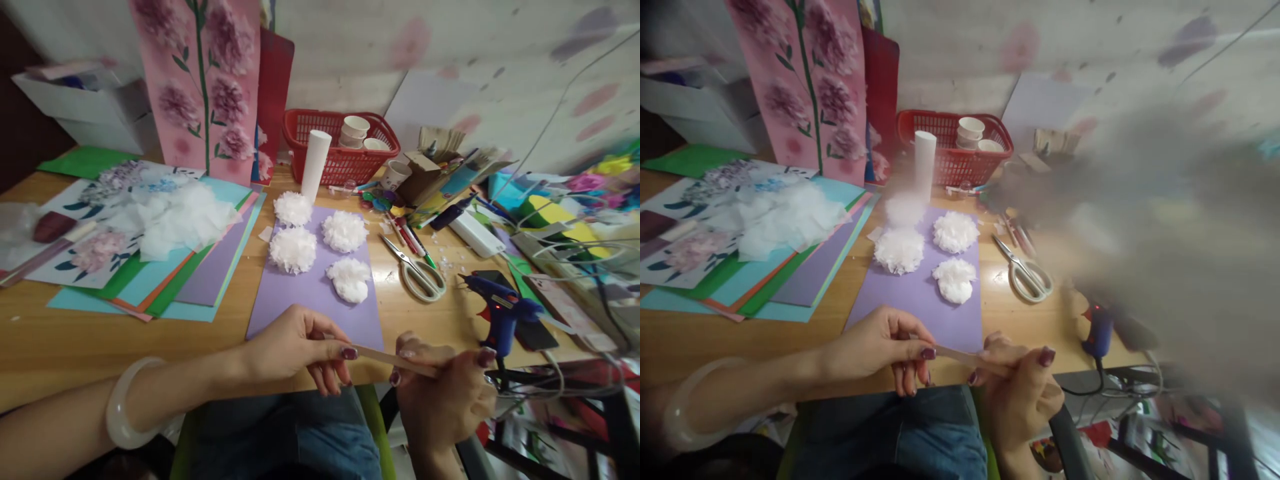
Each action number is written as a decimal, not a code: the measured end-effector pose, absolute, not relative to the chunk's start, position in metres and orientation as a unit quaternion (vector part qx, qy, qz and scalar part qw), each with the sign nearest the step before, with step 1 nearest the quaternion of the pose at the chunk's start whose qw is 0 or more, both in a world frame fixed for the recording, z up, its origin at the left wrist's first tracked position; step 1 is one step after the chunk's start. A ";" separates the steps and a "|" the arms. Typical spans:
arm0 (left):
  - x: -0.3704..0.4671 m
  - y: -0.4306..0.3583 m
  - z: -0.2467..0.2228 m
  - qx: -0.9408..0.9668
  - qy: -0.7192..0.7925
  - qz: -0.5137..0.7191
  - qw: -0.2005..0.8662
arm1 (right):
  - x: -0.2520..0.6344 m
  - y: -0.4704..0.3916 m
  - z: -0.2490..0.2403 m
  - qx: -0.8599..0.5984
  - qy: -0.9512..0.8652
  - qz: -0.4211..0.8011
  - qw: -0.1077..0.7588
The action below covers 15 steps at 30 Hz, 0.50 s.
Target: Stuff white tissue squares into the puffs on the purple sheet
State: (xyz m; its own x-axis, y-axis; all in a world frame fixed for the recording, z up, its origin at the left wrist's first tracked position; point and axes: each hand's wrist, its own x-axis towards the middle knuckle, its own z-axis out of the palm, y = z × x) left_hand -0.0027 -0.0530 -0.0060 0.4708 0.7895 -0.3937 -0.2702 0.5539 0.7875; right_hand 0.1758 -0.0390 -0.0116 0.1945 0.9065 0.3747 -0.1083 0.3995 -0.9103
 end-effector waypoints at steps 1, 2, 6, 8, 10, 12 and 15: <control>-0.002 -0.056 -0.007 0.328 0.399 0.331 0.790 | 0.179 -0.038 -0.010 -0.411 -0.488 0.370 0.675; -0.002 -0.058 -0.009 0.325 0.408 0.332 0.786 | 0.184 -0.037 -0.008 -0.427 -0.476 0.353 0.683; -0.009 -0.061 -0.012 0.332 0.432 0.360 0.757 | 0.207 -0.026 -0.005 -0.434 -0.466 0.315 0.704; -0.015 -0.061 -0.009 0.343 0.441 0.361 0.746 | 0.216 -0.019 -0.008 -0.440 -0.456 0.275 0.723; -0.018 -0.061 -0.006 0.356 0.458 0.349 0.736 | 0.221 -0.014 -0.011 -0.469 -0.452 0.233 0.722; -0.016 -0.061 -0.003 0.365 0.477 0.332 0.728 | 0.223 -0.011 -0.013 -0.484 -0.466 0.239 0.701; -0.002 -0.057 0.000 0.400 0.495 0.303 0.710 | 0.231 -0.012 -0.013 -0.460 -0.473 0.278 0.698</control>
